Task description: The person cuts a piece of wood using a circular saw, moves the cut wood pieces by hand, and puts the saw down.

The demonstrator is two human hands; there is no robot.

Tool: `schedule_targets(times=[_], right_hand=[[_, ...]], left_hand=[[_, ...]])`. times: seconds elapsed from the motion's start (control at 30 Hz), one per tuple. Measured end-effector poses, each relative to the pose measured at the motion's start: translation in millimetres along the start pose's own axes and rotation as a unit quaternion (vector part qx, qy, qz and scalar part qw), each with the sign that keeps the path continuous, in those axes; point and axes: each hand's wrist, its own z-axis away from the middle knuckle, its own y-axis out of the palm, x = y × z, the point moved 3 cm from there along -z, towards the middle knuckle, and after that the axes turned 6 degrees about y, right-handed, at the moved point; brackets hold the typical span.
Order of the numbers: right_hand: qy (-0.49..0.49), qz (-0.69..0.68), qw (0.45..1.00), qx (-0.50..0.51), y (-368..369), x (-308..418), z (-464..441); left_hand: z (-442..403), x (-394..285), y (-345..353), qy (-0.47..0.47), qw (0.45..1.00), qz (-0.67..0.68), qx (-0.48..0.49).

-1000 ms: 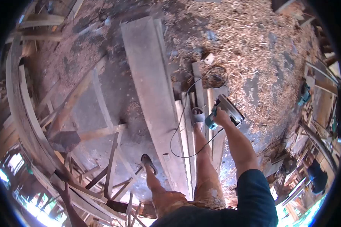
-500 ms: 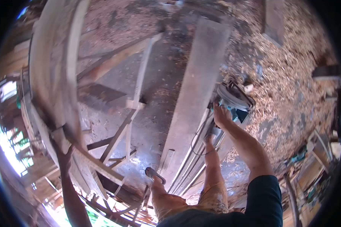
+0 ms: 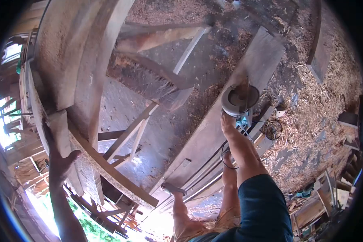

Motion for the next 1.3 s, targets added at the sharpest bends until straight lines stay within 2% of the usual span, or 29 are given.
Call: schedule_targets(times=[0.03, 0.13, 0.17, 0.23, 0.3, 0.33, 0.37, 0.4, 0.43, 0.47, 0.53, 0.6, 0.63, 0.67, 0.7, 0.73, 0.77, 0.8, 0.87, 0.93, 0.97, 1.0, 1.07, 1.1, 1.2, 1.27, 1.3], right_hand=[[0.019, 0.012, 1.000, 0.007, 18, 11, 2], [-0.074, 0.046, 0.994, 0.063, 22, 31, 17], [-0.075, 0.043, 0.987, 0.132, 27, 38, 12], [-0.216, 0.180, 0.910, 0.306, 76, 61, -3], [-0.088, 0.051, 0.968, 0.230, 65, 53, 5], [-0.038, -0.018, 0.984, 0.175, 62, 52, 7], [-0.021, -0.064, 0.993, 0.099, 17, 50, 15], [-0.051, -0.096, 0.963, 0.245, -13, 38, 23], [-0.086, -0.048, 0.990, 0.102, -13, 42, 27], [-0.116, 0.002, 0.992, -0.040, -2, 41, 46], [-0.190, -0.081, 0.978, -0.028, -30, 40, 74], [-0.196, -0.179, 0.962, 0.066, -46, 39, 108], [-0.194, -0.226, 0.952, 0.076, -34, 40, 130], [-0.171, -0.250, 0.932, 0.198, -70, 32, 154], [-0.182, -0.288, 0.925, 0.169, -93, 21, 182], [-0.173, -0.311, 0.911, 0.209, -109, 12, 208], [-0.206, -0.385, 0.882, 0.177, -92, 4, 232], [-0.224, -0.368, 0.888, 0.161, -98, -11, 257], [-0.281, -0.479, 0.830, 0.060, -117, -46, 300], [-0.251, -0.458, 0.835, 0.172, -161, -90, 330], [-0.197, -0.450, 0.857, 0.157, -161, -107, 334], [-0.143, -0.441, 0.875, 0.141, -130, -136, 337], [-0.093, -0.482, 0.848, 0.199, -39, -190, 306], [-0.066, -0.487, 0.848, 0.200, -48, -212, 304], [-0.008, -0.476, 0.853, 0.214, -51, -271, 281], [-0.004, -0.436, 0.868, 0.238, -28, -305, 256], [-0.029, -0.394, 0.886, 0.244, -18, -319, 241]], left_hand=[[2, 2, -1, -0.009, 1.000, -0.014, 0.002], [0, 0, -2, 0.007, 1.000, -0.019, 0.005], [-1, -1, -1, 0.018, 1.000, -0.014, 0.006], [4, 12, 2, -0.051, 0.997, -0.015, 0.055], [9, 14, -7, -0.059, 0.995, -0.043, 0.063], [5, 1, -2, -0.032, 0.996, -0.063, 0.059], [0, -13, -1, -0.049, 0.998, 0.014, 0.048], [-5, -23, 1, -0.059, 0.993, 0.098, 0.039], [-7, -19, -1, -0.044, 0.998, 0.041, 0.028], [-7, -17, -2, -0.028, 0.999, -0.001, 0.017], [-6, -18, -4, 0.002, 0.998, -0.068, -0.010], [-5, -25, -4, -0.050, 0.994, -0.099, 0.007], [-5, -31, -6, -0.073, 0.992, -0.102, 0.013], [-2, -34, -10, -0.098, 0.990, -0.104, 0.016], [1, -35, -14, -0.085, 0.991, -0.102, 0.005], [2, -31, -13, -0.071, 0.992, -0.099, -0.009], [2, -30, -12, -0.057, 0.993, -0.097, -0.023], [3, -30, -13, -0.059, 0.994, -0.086, -0.027], [6, -32, -16, -0.066, 0.995, -0.069, -0.038], [12, -34, -12, -0.072, 0.991, -0.080, -0.083], [23, -45, -13, -0.090, 0.988, -0.066, -0.109], [39, -57, -5, -0.110, 0.984, -0.049, -0.134], [75, -78, 42, -0.091, 0.974, 0.029, -0.204], [115, -99, 56, -0.073, 0.984, 0.107, -0.124], [252, -122, 131, 0.050, 0.958, 0.209, -0.193], [359, -112, 171, -0.188, 0.923, 0.308, -0.135], [409, -106, 188, -0.367, 0.855, 0.354, -0.090]])
